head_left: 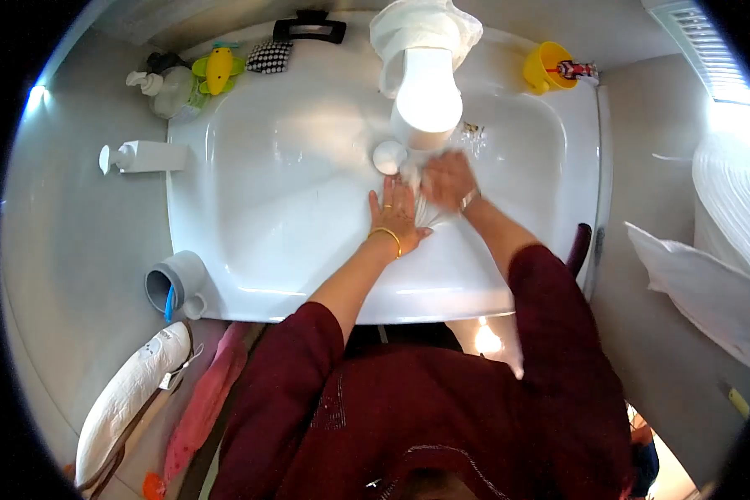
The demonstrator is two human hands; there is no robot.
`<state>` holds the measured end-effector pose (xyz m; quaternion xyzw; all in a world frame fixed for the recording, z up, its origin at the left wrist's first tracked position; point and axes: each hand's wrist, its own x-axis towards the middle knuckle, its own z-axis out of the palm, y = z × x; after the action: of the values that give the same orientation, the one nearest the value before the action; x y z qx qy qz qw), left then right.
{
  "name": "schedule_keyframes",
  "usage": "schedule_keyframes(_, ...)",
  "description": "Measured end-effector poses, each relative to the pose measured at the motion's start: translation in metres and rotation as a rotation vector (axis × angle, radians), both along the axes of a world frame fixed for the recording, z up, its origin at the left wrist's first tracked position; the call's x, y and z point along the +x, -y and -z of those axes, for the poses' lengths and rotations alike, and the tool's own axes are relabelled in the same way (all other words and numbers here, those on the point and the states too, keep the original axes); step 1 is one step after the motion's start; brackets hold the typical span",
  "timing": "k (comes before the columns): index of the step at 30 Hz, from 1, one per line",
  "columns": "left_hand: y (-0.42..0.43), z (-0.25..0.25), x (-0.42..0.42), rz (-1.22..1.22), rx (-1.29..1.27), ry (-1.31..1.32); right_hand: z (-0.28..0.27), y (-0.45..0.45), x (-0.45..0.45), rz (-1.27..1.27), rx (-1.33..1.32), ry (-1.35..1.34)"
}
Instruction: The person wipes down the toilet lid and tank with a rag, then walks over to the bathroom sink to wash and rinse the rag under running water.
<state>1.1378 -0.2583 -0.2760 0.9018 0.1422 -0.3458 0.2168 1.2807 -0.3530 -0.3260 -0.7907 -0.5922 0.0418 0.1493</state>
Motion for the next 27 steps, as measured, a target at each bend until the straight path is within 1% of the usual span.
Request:
schedule_keyframes(1,0.001,0.003,0.002,-0.062,-0.039,0.037,-0.027,-0.04,0.019,0.196,-0.318,0.082)
schedule_keyframes(2,0.003,0.007,0.002,-0.069,-0.031,0.057,-0.03,-0.048,0.025,0.266,-0.018,0.137)
schedule_keyframes(4,0.003,0.009,-0.002,-0.068,-0.02,0.098,-0.013,-0.047,0.017,0.387,-0.051,0.094)
schedule_keyframes(6,-0.002,-0.009,0.003,0.001,-0.015,0.026,-0.027,-0.021,-0.019,0.368,0.054,-0.056)
schedule_keyframes(7,-0.005,-0.024,0.006,0.053,-0.033,-0.025,-0.092,-0.034,-0.045,0.246,-0.482,-0.117)
schedule_keyframes(8,-0.007,-0.03,0.009,0.102,-0.049,-0.075,-0.054,-0.023,-0.04,0.251,-0.283,-0.164)
schedule_keyframes(9,-0.002,-0.009,0.003,-0.004,-0.071,0.048,-0.019,-0.013,-0.035,0.233,-0.082,-0.205)
schedule_keyframes(10,0.0,0.001,0.003,-0.03,-0.066,0.064,0.017,-0.003,-0.03,0.197,0.105,-0.232)
schedule_keyframes(11,-0.001,0.008,0.005,-0.062,-0.055,0.087,0.043,-0.036,0.016,0.362,0.208,-0.24)
schedule_keyframes(12,0.003,0.01,0.002,-0.095,-0.054,0.102,0.037,-0.045,0.023,0.427,0.184,-0.133)
schedule_keyframes(13,0.003,0.006,0.001,-0.072,-0.034,0.1,0.03,-0.054,0.031,0.495,0.155,-0.029)
schedule_keyframes(14,0.005,0.001,0.0,-0.042,-0.06,0.071,-0.001,-0.055,0.026,0.462,0.011,0.2)
schedule_keyframes(15,0.001,-0.005,0.002,-0.019,-0.076,0.052,-0.008,-0.048,0.014,0.562,0.026,-0.045)
schedule_keyframes(17,-0.007,-0.006,0.005,0.042,-0.075,-0.009,-0.037,-0.009,-0.042,0.267,0.045,0.024)
schedule_keyframes(18,-0.007,-0.007,0.004,0.051,-0.086,-0.036,-0.041,0.006,-0.055,0.112,0.052,0.051)
schedule_keyframes(20,-0.006,-0.01,0.01,0.071,-0.101,-0.083,-0.012,0.008,-0.023,0.073,0.061,0.014)
schedule_keyframes(21,0.0,0.002,0.006,-0.001,-0.049,0.009,0.003,-0.006,0.001,0.047,0.075,0.002)
schedule_keyframes(22,-0.001,0.006,0.004,0.0,-0.051,0.036,-0.002,-0.032,0.018,0.23,-0.044,0.053)
schedule_keyframes(24,0.005,0.004,-0.001,0.018,-0.073,0.102,-0.03,-0.057,0.022,0.327,0.156,0.211)
schedule_keyframes(25,0.009,0.018,-0.008,0.06,-0.005,0.133,-0.032,-0.053,0.016,0.359,0.075,0.075)
schedule_keyframes(27,0.002,0.0,-0.002,-0.008,-0.127,0.073,-0.037,-0.043,0.003,0.43,-0.086,-0.193)
